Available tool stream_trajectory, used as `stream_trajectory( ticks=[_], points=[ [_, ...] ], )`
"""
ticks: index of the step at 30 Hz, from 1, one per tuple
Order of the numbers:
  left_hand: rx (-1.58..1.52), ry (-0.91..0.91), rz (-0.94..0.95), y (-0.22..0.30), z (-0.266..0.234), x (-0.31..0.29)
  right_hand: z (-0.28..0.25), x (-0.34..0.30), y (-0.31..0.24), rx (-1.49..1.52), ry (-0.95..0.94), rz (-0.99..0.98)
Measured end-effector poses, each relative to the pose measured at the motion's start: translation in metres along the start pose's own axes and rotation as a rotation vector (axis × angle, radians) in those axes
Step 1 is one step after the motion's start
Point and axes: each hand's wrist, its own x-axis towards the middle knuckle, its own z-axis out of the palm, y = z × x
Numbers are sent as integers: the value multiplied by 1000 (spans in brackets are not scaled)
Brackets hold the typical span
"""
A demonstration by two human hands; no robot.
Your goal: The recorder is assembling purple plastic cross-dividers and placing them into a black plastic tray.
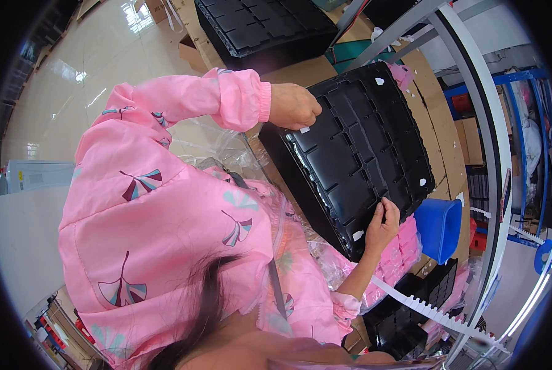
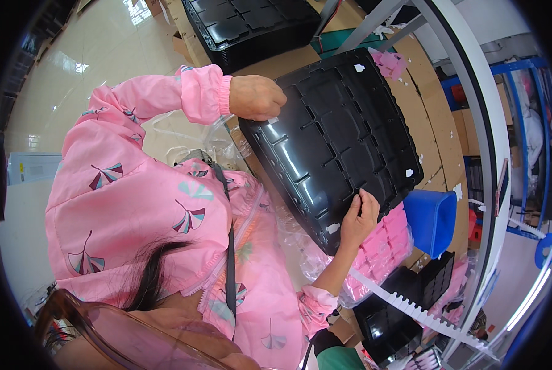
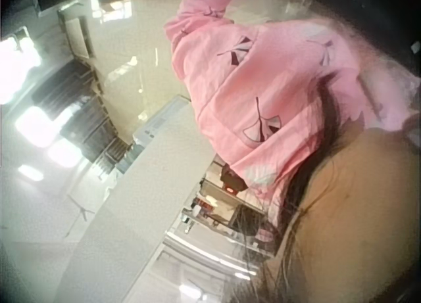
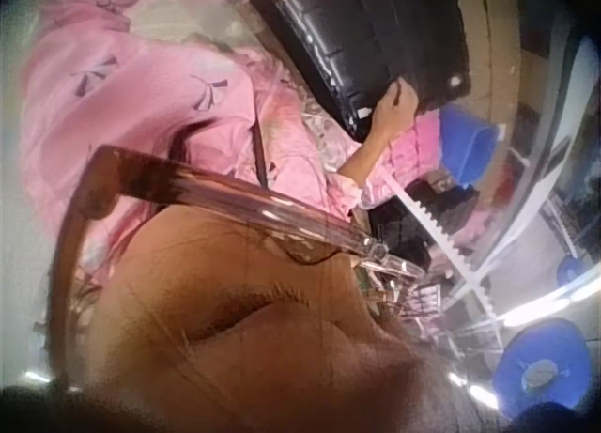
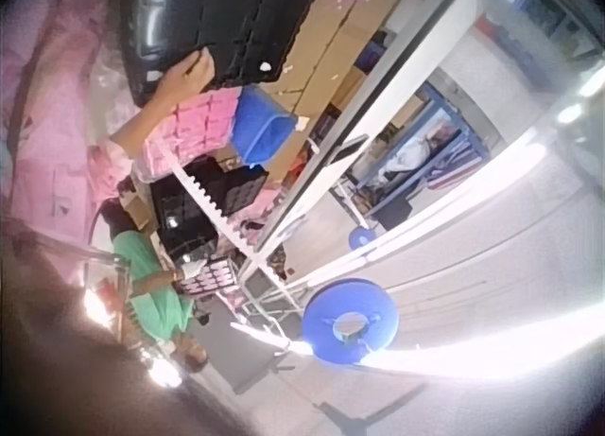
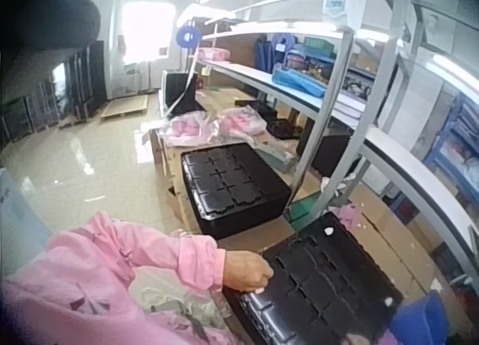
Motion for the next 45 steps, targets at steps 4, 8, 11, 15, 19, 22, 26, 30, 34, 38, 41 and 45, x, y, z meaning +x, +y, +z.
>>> stream_trajectory(
  ticks=[4,8,11,15,19,22,26,30,34,38,41,45],
  points=[
    [-44,39,2,0,1,3,0,0,0,16,-4,25],
    [-29,-67,-18,-1,-4,-1,0,0,3,8,-3,16],
    [-112,-178,-59,1,-17,0,0,0,2,18,2,26],
    [-230,22,-83,0,-9,-1,1,0,3,21,-4,28],
    [-228,-77,-169,2,-14,9,1,1,0,22,0,17],
    [-241,-187,-233,-3,-14,16,2,1,1,15,-3,22],
    [-219,-187,-222,-3,-15,17,2,1,0,0,5,11],
    [-91,-77,-120,4,-8,7,2,1,0,-10,9,-1],
    [-180,-137,-92,9,-12,-1,1,0,0,-6,10,2],
    [-267,-123,-141,12,-25,-6,0,0,1,8,13,-5],
    [-457,-98,-138,14,-25,-13,-7,-3,0,22,35,9],
    [-871,127,-340,16,-18,-18,-28,-12,-3,-18,8,68]
  ],
)
